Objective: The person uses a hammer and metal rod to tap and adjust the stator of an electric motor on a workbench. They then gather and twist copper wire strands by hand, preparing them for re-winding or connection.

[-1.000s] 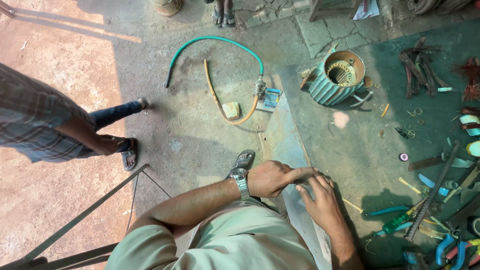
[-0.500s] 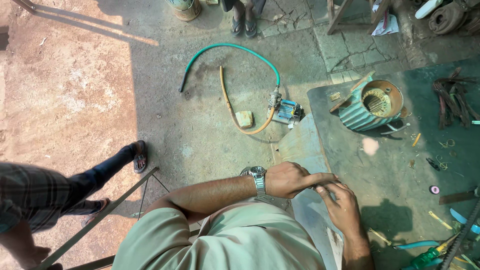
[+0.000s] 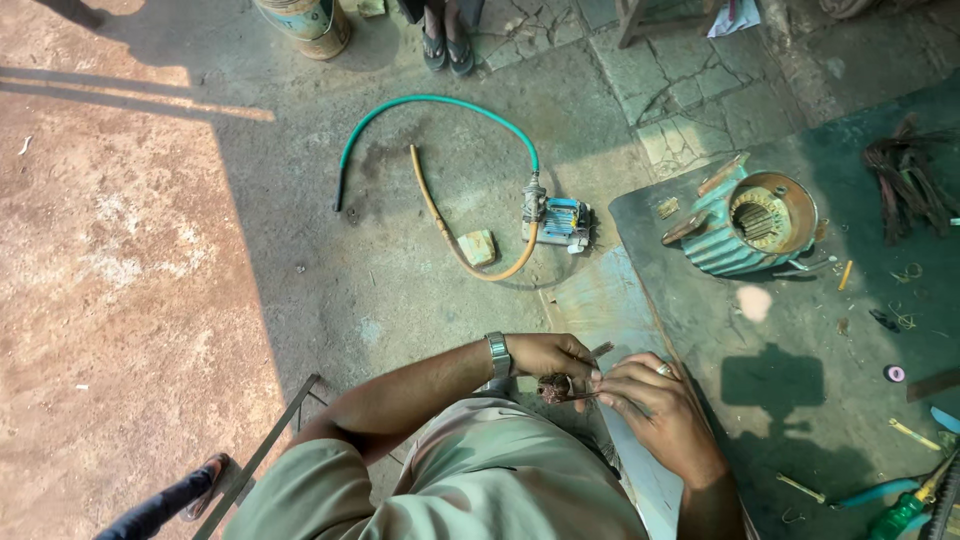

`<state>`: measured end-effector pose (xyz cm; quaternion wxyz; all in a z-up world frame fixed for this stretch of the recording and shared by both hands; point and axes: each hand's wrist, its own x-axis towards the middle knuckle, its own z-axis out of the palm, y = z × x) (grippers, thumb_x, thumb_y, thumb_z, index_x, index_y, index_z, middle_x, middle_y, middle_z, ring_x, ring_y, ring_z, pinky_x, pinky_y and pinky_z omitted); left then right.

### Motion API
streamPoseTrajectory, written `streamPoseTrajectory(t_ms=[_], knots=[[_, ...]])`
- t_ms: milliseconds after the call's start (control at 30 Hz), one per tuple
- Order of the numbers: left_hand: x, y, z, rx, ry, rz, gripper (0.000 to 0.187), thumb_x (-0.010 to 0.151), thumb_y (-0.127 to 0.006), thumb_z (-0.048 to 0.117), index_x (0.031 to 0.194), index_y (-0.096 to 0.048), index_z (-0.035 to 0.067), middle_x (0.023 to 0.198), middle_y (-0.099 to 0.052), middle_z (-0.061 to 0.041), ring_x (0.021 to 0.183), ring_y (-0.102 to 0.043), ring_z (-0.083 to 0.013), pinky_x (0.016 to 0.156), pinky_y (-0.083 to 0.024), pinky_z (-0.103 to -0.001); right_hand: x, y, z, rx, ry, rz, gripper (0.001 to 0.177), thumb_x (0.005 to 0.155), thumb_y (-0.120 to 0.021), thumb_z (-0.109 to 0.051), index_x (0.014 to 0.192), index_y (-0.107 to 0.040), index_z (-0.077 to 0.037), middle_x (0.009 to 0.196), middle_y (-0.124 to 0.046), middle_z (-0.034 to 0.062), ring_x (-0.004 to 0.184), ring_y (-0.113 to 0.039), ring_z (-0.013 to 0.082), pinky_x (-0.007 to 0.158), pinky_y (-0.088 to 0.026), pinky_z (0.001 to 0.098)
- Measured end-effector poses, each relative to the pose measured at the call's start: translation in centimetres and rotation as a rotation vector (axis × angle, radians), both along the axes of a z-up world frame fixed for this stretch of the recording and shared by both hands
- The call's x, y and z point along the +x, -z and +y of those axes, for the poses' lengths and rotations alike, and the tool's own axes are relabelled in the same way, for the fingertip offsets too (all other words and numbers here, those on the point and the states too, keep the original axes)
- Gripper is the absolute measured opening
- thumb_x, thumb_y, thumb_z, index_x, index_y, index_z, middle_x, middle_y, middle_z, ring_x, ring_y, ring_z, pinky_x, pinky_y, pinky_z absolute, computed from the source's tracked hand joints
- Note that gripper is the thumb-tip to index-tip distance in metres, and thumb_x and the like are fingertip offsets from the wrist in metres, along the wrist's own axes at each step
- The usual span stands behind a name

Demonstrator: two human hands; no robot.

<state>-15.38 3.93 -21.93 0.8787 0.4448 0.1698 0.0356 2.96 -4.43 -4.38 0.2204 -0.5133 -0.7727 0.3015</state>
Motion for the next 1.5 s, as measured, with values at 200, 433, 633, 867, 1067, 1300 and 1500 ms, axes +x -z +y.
streamPoseTrajectory(t_ms=[200, 433, 633, 867, 1067, 1300, 1500], knots=[[1.0, -2.5, 1.1, -0.296, -0.347, -0.132, 0.018, 0.107, -0.057, 0.021, 0.101, -0.065, 0.006, 0.071, -0.047, 0.007, 0.055, -0.038, -0.0033, 0.049, -0.032, -0.022, 0.7, 0.6, -0.3, -0.108, 0.114, -0.11, 0.012, 0.079, -0.077, -0.013, 0.088, -0.074, -0.005, 0.093, -0.073, 0.0065, 0.094, -0.066, 0.028, 0.085, -0.049, 0.0394], [2.0, -9.0, 1.5, -0.531, -0.92, -0.21, 0.031, 0.11, -0.054, 0.03, 0.087, -0.051, 0.01, 0.066, -0.034, 0.005, 0.052, -0.027, -0.0067, 0.045, -0.022, -0.024, 2.1, 2.4, -1.5, -0.168, 0.233, -0.121, 0.015, 0.087, -0.072, -0.019, 0.094, -0.075, -0.007, 0.088, -0.075, 0.0109, 0.086, -0.069, 0.0332, 0.086, -0.048, 0.0414], [3.0, -13.4, 1.1, -0.357, -0.819, -0.332, 0.033, 0.109, -0.046, 0.033, 0.113, -0.062, 0.004, 0.066, -0.032, 0.006, 0.052, -0.026, -0.0047, 0.045, -0.023, -0.021, 2.9, 0.8, -1.7, -0.041, 0.132, -0.108, 0.021, 0.096, -0.062, -0.02, 0.112, -0.07, -0.009, 0.103, -0.074, 0.0132, 0.1, -0.067, 0.0337, 0.092, -0.046, 0.0414], [5.2, -14.7, -2.7, -0.39, -0.792, -0.382, 0.022, 0.108, -0.053, 0.018, 0.118, -0.058, 0.0, 0.089, -0.057, -0.002, 0.071, -0.051, -0.0096, 0.063, -0.046, -0.026, 4.7, -0.6, -3.0, 0.223, 0.014, -0.443, 0.037, 0.083, -0.069, -0.025, 0.117, -0.069, -0.009, 0.107, -0.07, 0.0054, 0.117, -0.061, 0.0295, 0.108, -0.031, 0.0577], [6.4, -13.0, -4.2, -0.212, -0.935, -0.398, 0.017, 0.107, -0.063, 0.012, 0.116, -0.065, -0.002, 0.09, -0.067, -0.006, 0.078, -0.066, -0.0136, 0.076, -0.059, -0.032, 5.5, 0.9, -4.9, 0.135, -0.153, 0.023, 0.031, 0.098, -0.068, -0.036, 0.111, -0.065, -0.009, 0.105, -0.07, 0.0088, 0.115, -0.063, 0.031, 0.111, -0.042, 0.0487], [5.9, -10.9, -5.5, -0.003, -1.127, -0.278, 0.014, 0.104, -0.066, 0.011, 0.111, -0.066, -0.001, 0.093, -0.073, -0.011, 0.083, -0.071, -0.0187, 0.08, -0.058, -0.034, 6.9, 3.6, -6.7, -0.453, -0.072, 0.686, 0.05, 0.107, -0.05, -0.049, 0.117, -0.057, 0.0, 0.083, -0.059, 0.005, 0.079, -0.057, 0.0157, 0.075, -0.049, 0.0316], [5.6, -9.4, -4.6, 0.088, -0.997, -0.094, 0.022, 0.106, -0.059, 0.018, 0.112, -0.067, -0.001, 0.098, -0.076, -0.013, 0.089, -0.074, -0.0201, 0.085, -0.059, -0.033, 7.8, 3.0, -4.6, -0.504, -0.211, 0.379, 0.047, 0.109, -0.051, -0.047, 0.105, -0.067, -0.003, 0.079, -0.064, 0.0102, 0.073, -0.061, 0.0207, 0.071, -0.05, 0.0341]])
